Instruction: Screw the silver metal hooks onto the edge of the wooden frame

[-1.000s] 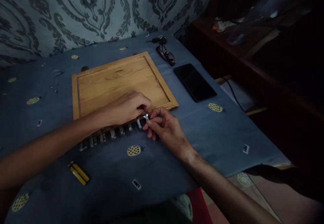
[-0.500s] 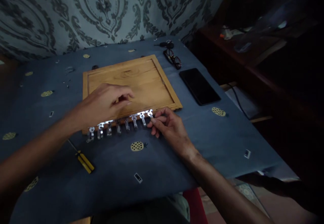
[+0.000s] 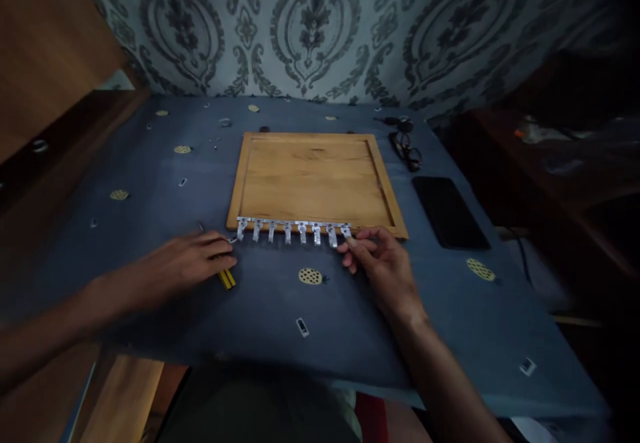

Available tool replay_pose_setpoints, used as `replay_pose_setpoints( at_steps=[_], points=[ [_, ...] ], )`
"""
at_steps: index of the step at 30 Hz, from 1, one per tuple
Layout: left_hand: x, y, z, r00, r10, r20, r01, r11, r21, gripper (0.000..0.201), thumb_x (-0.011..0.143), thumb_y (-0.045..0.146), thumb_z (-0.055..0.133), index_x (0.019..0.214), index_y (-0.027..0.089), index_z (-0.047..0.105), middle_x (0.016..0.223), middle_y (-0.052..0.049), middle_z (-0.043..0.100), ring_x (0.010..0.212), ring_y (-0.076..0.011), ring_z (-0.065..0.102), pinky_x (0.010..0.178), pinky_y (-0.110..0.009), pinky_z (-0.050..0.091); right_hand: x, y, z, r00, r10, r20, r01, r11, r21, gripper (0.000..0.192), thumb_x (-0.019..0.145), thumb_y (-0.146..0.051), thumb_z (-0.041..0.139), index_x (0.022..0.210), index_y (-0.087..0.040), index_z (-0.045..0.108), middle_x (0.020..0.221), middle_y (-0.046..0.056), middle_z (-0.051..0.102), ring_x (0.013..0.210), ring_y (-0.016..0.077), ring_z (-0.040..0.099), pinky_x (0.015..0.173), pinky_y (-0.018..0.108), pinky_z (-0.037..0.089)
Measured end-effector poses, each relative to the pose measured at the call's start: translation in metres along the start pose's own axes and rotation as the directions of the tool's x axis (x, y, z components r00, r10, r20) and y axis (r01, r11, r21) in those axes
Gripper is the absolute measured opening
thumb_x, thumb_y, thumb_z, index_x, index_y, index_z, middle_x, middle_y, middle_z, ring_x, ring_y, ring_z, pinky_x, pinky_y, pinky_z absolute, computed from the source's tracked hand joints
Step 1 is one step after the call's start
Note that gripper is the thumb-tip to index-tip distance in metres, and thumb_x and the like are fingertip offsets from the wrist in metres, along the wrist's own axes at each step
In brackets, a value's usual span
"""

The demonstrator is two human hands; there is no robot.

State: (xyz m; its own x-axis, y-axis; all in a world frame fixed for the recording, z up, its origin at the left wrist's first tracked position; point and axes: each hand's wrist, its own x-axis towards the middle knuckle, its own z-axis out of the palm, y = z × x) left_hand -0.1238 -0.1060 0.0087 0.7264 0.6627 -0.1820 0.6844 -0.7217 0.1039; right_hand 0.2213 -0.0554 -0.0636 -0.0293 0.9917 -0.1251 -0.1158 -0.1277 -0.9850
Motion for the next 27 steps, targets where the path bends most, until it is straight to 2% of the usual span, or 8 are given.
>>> replay_pose_setpoints(
  at_steps=[6,10,12,14,17,19,22,27],
  points=[
    [-0.005,0.013,0.001,0.997,-0.056,0.059,0.048,0.99,0.134,0.054,0.073,-0.006,0.048,0.117,0.02,0.065,0.118,-0.008,0.07,0.109,-0.0252,0.066,0.089,-0.035,0.054,-0.001,-0.001,0.002,1.0,-0.017,0.016,0.017,1.0,-0.01,0.046,0.067,-0.048,0.086,0.082,-0.024,0.05,0.068,0.0,0.073,0.049,0.0109,0.058,0.047,0.024,0.045],
    [0.001,0.023,-0.023,0.977,-0.083,-0.197,0.069,0.995,-0.075,0.03,0.093,0.014,0.045,0.113,0.026,0.064,0.112,-0.004,0.071,0.099,-0.0183,0.069,0.085,-0.029,0.056,0.0,-0.001,0.003,0.999,-0.041,0.019,0.042,0.999,-0.017,0.045,0.068,-0.048,0.084,0.081,-0.024,0.049,0.066,-0.002,0.072,0.048,0.0108,0.057,0.046,0.024,0.044],
    [0.018,0.033,-0.043,0.915,-0.165,-0.368,0.063,0.959,-0.275,0.024,0.096,0.027,0.051,0.118,0.027,0.06,0.104,0.0,0.071,0.086,-0.0139,0.069,0.079,-0.026,0.057,0.0,0.0,0.003,0.999,-0.048,0.025,0.049,0.999,-0.013,0.045,0.067,-0.048,0.084,0.081,-0.024,0.048,0.065,-0.002,0.072,0.047,0.0105,0.057,0.046,0.024,0.044],
    [0.045,0.046,-0.064,0.799,-0.251,-0.547,-0.016,0.9,-0.436,0.038,0.092,0.032,0.061,0.129,0.028,0.052,0.099,0.001,0.07,0.082,-0.0122,0.069,0.074,-0.023,0.058,0.0,0.0,0.003,0.998,-0.054,0.03,0.054,0.999,-0.006,0.045,0.067,-0.048,0.084,0.081,-0.024,0.048,0.065,-0.002,0.072,0.047,0.0104,0.057,0.046,0.023,0.044],
    [0.099,0.06,-0.083,0.708,-0.276,-0.65,-0.228,0.782,-0.58,0.057,0.092,0.025,0.061,0.145,0.029,0.038,0.101,0.0,0.067,0.092,-0.0135,0.068,0.086,-0.028,0.059,0.0,0.002,0.003,0.997,-0.065,0.031,0.065,0.998,0.005,0.044,0.068,-0.047,0.082,0.081,-0.024,0.047,0.064,-0.003,0.072,0.047,0.0101,0.057,0.045,0.023,0.043],
    [0.136,0.062,-0.085,0.698,-0.221,-0.681,-0.301,0.773,-0.559,0.057,0.092,0.02,0.056,0.145,0.028,0.039,0.104,0.0,0.064,0.089,-0.012,0.066,0.081,-0.026,0.059,0.001,0.003,0.003,0.997,-0.074,0.03,0.074,0.997,0.011,0.043,0.068,-0.048,0.081,0.081,-0.024,0.047,0.064,-0.004,0.071,0.046,0.0098,0.057,0.045,0.022,0.043],
    [0.178,0.059,-0.074,0.723,-0.192,-0.663,-0.307,0.771,-0.558,0.053,0.091,0.017,0.052,0.142,0.022,0.042,0.096,-0.001,0.062,0.085,-0.0119,0.063,0.076,-0.025,0.058,0.003,0.005,0.003,0.996,-0.079,0.032,0.079,0.997,0.016,0.045,0.068,-0.049,0.08,0.081,-0.024,0.046,0.063,-0.005,0.07,0.045,0.0096,0.056,0.044,0.022,0.043],
    [0.2,0.05,-0.049,0.729,-0.272,-0.628,-0.258,0.741,-0.62,0.045,0.093,0.022,0.049,0.138,0.021,0.043,0.093,-0.001,0.061,0.08,-0.0111,0.062,0.075,-0.024,0.057,0.004,0.007,0.002,0.997,-0.064,0.04,0.063,0.998,0.029,0.045,0.069,-0.051,0.08,0.082,-0.024,0.046,0.063,-0.005,0.07,0.045,0.0095,0.057,0.044,0.021,0.042]
  ],
)
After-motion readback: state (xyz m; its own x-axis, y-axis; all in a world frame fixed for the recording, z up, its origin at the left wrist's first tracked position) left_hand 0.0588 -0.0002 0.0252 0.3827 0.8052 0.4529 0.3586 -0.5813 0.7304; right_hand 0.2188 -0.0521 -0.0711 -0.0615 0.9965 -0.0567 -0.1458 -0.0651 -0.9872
